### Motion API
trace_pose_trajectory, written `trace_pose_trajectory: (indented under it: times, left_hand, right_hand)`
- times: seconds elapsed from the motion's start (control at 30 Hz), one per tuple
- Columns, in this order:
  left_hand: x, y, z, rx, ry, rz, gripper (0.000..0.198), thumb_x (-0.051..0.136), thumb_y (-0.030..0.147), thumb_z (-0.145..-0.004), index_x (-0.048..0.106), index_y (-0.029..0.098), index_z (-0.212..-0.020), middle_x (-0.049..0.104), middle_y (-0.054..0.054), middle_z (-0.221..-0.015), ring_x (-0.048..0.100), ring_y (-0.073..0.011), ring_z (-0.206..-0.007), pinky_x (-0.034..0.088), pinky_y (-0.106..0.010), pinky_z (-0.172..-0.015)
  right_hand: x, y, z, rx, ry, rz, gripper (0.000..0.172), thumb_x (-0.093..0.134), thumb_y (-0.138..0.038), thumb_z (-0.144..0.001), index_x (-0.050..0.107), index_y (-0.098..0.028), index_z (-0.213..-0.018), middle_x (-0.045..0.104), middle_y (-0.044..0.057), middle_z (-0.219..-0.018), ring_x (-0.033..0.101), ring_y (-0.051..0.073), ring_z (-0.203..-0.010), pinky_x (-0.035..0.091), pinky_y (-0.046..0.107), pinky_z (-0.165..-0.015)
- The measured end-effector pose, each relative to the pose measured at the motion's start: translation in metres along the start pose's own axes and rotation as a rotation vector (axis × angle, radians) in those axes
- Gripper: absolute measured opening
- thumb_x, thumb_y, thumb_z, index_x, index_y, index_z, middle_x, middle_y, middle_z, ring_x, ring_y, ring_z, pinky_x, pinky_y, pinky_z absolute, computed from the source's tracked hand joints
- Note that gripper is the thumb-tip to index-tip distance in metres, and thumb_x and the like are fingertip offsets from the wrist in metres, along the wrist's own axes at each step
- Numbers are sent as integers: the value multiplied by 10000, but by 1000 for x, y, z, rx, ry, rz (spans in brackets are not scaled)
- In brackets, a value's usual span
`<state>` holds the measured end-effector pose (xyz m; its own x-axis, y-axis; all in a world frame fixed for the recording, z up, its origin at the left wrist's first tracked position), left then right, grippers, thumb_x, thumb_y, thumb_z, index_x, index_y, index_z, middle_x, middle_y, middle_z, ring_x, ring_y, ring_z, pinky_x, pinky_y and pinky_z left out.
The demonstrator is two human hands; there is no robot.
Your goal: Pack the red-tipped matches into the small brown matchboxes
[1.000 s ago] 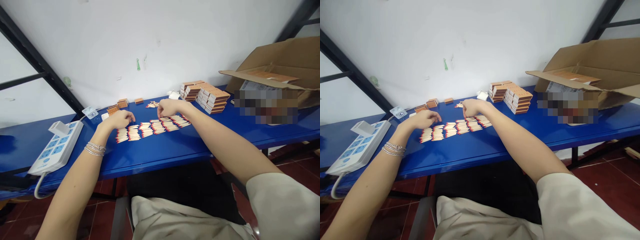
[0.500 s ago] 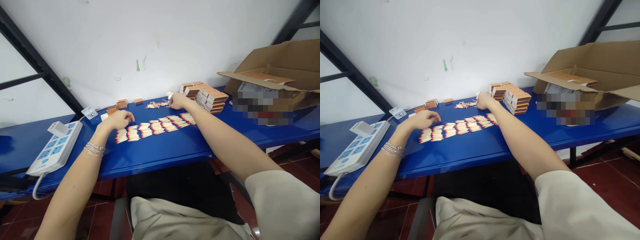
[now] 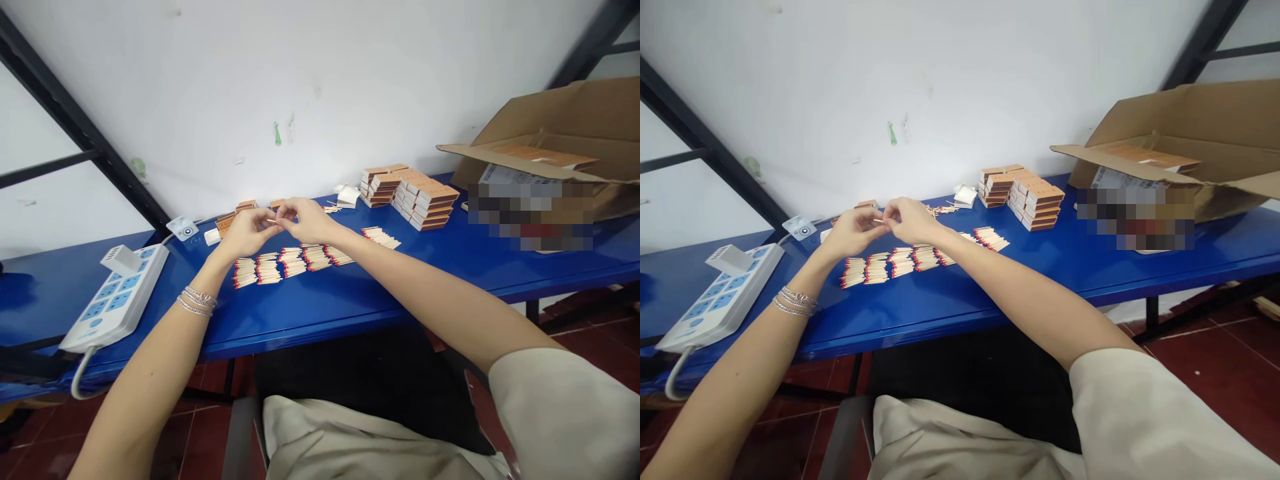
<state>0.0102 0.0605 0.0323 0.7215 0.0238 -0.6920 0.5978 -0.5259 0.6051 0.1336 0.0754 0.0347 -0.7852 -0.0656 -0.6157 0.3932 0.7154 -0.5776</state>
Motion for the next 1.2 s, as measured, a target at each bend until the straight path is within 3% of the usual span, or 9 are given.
trace_pose_trajectory:
  times: [0.23, 0.37, 0.47, 0.57, 0.67, 0.77, 0.87, 1.0, 1.2]
  left_hand:
    - [-7, -4, 0, -57, 193, 47, 334, 691, 428, -725, 700, 130, -876, 710, -73, -822, 647, -183, -732, 509, -303, -682]
    - [-15, 6, 2, -28, 238, -162, 324, 669, 461, -767, 706, 146, -830, 715, -66, -815, 627, -168, -706, 492, -295, -689]
    - [-25, 7, 4, -85, 234, -330, 273, 666, 426, -767, 706, 157, -801, 728, -63, -803, 638, -184, -706, 488, -306, -699]
    - [-34, -6, 4, -203, 113, -440, 184, 689, 354, -722, 698, 175, -767, 740, -60, -780, 663, -205, -707, 493, -312, -691]
    - [-35, -24, 6, -288, -99, -561, 115, 723, 302, -648, 700, 207, -706, 743, -51, -741, 672, -227, -703, 495, -316, -668]
    - [-34, -39, 10, -335, -242, -655, 69, 716, 288, -613, 716, 234, -656, 747, -42, -726, 676, -239, -706, 493, -311, -646]
    - [-34, -48, 13, -365, -300, -667, 78, 684, 292, -610, 731, 248, -654, 757, -36, -743, 682, -232, -717, 493, -283, -626]
    - [-33, -51, 15, -385, -376, -620, 151, 637, 283, -616, 746, 253, -715, 767, -25, -780, 682, -218, -722, 492, -257, -622]
    - [-33, -48, 16, -395, -418, -602, 245, 565, 275, -624, 762, 266, -770, 771, -18, -877, 681, -227, -808, 500, -252, -682]
  right_hand:
    - [-6, 2, 2, 105, 81, -156, 167, 575, -192, -842, 715, -138, -915, 744, 51, -881, 634, 132, -767, 474, 252, -737]
    - [-4, 10, -3, 121, 18, -202, 190, 572, -230, -869, 731, -145, -928, 756, 53, -895, 660, 137, -809, 498, 263, -786]
    - [-21, 27, -7, 136, 41, -108, 228, 571, -231, -869, 737, -143, -998, 756, 76, -959, 669, 160, -860, 505, 285, -833]
    - [-51, 57, -6, 228, 114, 190, 250, 582, -178, -833, 743, -134, -1020, 747, 97, -1021, 665, 199, -936, 484, 313, -897]
    - [-64, 89, -2, 328, 52, 379, 235, 604, -174, -812, 756, -133, -986, 753, 105, -996, 669, 219, -940, 480, 311, -896]
    - [-53, 106, 1, 348, -63, 395, 220, 634, -241, -821, 759, -125, -960, 755, 116, -975, 674, 206, -925, 489, 272, -853]
    - [-36, 111, 1, 397, -129, 438, 253, 668, -336, -818, 756, -135, -944, 750, 130, -992, 678, 213, -934, 495, 275, -839]
    - [-25, 105, -2, 447, -111, 556, 240, 637, -325, -837, 747, -144, -951, 739, 163, -1040, 665, 273, -1040, 485, 342, -911]
    - [-29, 107, 0, 527, -97, 594, 310, 605, -226, -818, 711, -103, -1082, 715, 204, -1101, 651, 309, -1092, 490, 365, -926]
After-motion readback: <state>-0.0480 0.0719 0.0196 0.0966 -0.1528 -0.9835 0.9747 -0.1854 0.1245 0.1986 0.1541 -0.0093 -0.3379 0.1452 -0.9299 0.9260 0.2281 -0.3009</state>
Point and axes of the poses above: each hand's wrist, its own z-axis away from the middle knuckle, its own x-axis out of the palm, y = z × x, the point moved 7 cm from there along -z, towards the middle knuckle
